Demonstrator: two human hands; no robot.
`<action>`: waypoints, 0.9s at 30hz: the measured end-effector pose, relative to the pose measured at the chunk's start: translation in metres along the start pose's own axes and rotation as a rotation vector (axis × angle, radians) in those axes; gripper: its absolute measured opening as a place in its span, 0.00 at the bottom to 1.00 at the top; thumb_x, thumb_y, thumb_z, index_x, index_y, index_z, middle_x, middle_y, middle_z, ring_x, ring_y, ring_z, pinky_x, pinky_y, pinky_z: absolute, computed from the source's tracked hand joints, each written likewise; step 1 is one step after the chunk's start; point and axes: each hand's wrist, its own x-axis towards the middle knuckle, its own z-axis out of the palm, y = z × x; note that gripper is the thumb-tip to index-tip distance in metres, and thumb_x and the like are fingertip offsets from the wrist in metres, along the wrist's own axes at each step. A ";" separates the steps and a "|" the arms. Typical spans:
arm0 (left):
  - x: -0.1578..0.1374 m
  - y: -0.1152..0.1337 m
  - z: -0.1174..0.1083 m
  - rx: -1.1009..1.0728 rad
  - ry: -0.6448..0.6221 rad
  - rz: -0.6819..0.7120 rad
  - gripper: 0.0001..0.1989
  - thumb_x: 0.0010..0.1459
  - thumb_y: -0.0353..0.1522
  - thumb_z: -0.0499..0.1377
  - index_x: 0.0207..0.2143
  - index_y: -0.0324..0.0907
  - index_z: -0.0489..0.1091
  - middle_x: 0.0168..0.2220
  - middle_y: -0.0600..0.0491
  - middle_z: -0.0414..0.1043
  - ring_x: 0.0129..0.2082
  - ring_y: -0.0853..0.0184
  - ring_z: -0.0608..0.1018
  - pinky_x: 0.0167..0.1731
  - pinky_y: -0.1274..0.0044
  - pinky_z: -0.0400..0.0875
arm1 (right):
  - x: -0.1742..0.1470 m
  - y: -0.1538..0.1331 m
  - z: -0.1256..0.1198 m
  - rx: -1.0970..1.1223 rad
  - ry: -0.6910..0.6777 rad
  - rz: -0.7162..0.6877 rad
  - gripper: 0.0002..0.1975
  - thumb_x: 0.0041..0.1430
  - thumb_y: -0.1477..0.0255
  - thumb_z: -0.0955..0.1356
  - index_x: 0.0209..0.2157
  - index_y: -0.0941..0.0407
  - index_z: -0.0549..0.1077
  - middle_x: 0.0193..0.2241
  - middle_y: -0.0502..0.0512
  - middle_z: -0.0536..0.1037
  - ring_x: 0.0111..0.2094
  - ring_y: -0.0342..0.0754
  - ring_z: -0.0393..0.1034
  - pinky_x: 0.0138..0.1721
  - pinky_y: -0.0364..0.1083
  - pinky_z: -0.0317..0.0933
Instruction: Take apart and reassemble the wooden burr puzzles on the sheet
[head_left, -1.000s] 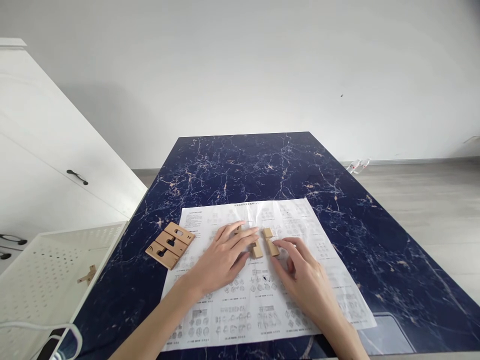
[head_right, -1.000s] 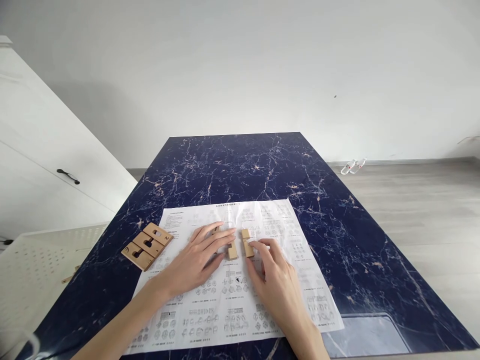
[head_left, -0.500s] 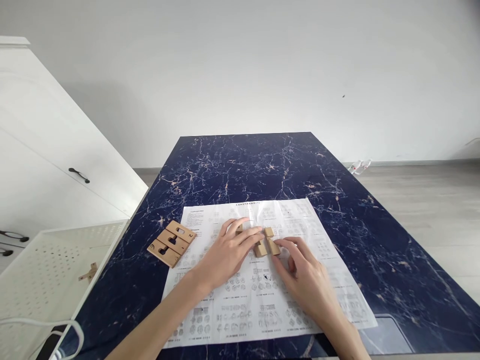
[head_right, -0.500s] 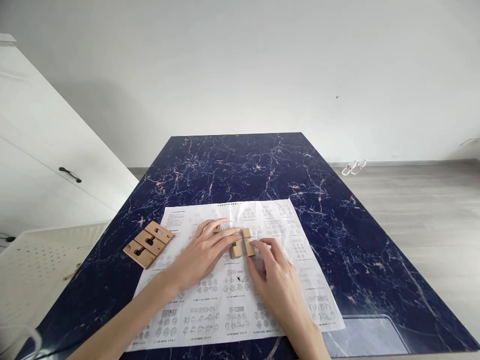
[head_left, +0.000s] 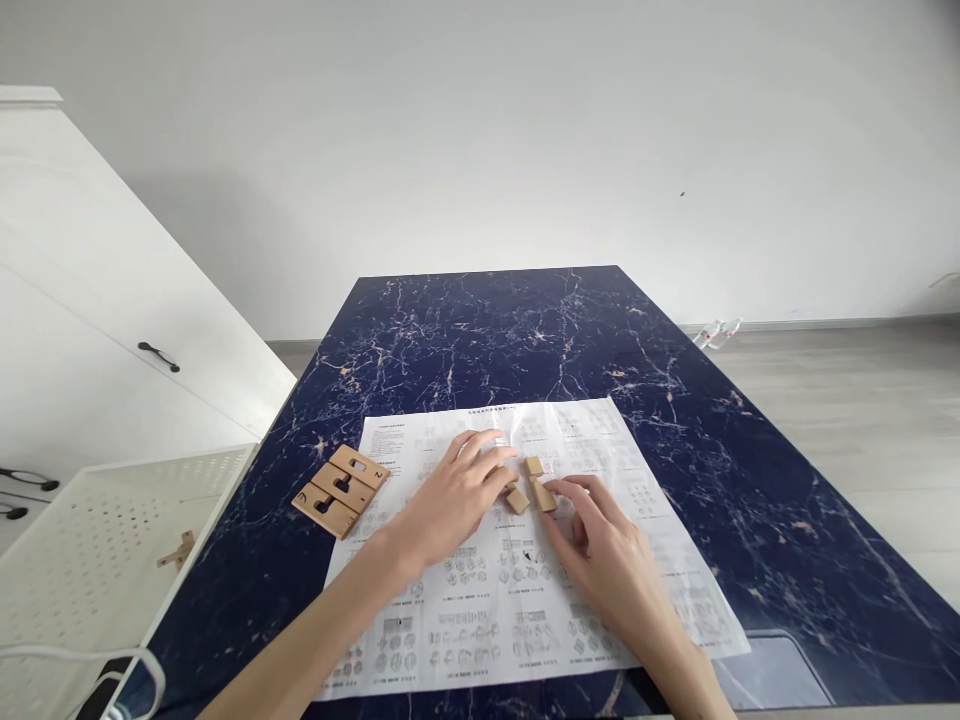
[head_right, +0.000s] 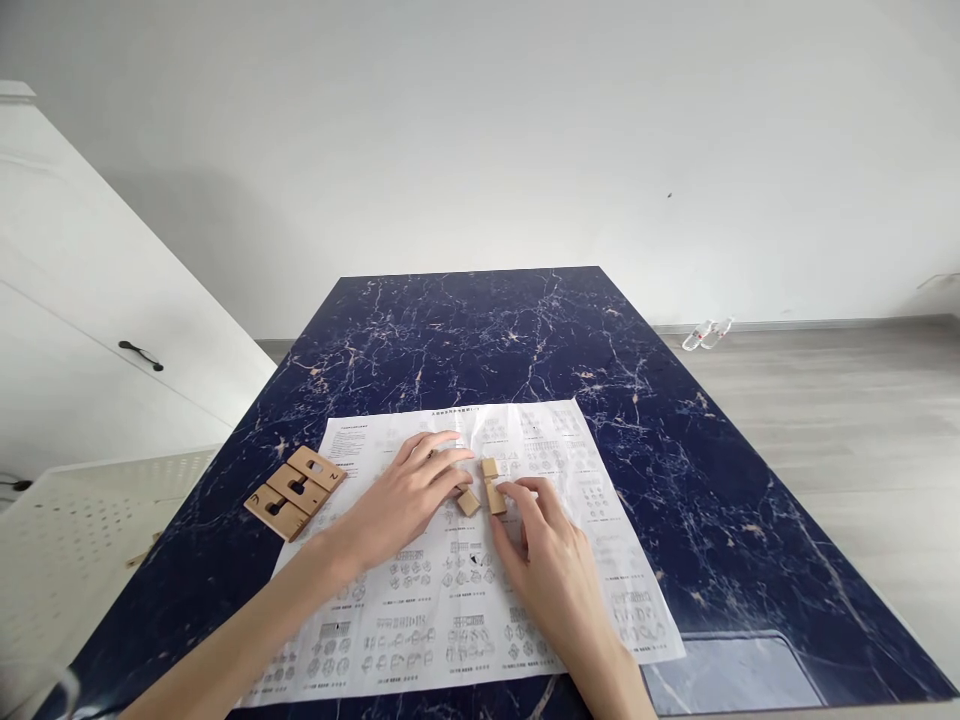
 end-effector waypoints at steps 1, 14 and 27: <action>-0.001 -0.001 0.000 -0.007 0.011 -0.004 0.20 0.69 0.17 0.50 0.55 0.43 0.71 0.63 0.46 0.73 0.71 0.48 0.66 0.66 0.51 0.66 | 0.000 0.000 0.000 -0.002 0.000 -0.001 0.11 0.76 0.64 0.63 0.53 0.51 0.73 0.49 0.57 0.77 0.22 0.43 0.68 0.24 0.46 0.66; -0.032 -0.015 -0.007 -0.228 0.034 -0.274 0.31 0.72 0.47 0.59 0.71 0.51 0.56 0.70 0.44 0.64 0.70 0.48 0.67 0.66 0.53 0.69 | -0.001 0.001 0.000 0.005 -0.018 0.014 0.11 0.76 0.64 0.64 0.54 0.50 0.72 0.50 0.57 0.76 0.23 0.43 0.68 0.25 0.46 0.66; -0.044 -0.025 -0.006 -0.338 0.036 -0.354 0.30 0.71 0.46 0.61 0.70 0.53 0.59 0.67 0.45 0.68 0.66 0.49 0.72 0.63 0.53 0.70 | -0.002 0.001 0.000 0.001 -0.033 0.032 0.14 0.77 0.60 0.62 0.55 0.50 0.72 0.51 0.60 0.76 0.23 0.44 0.68 0.24 0.47 0.67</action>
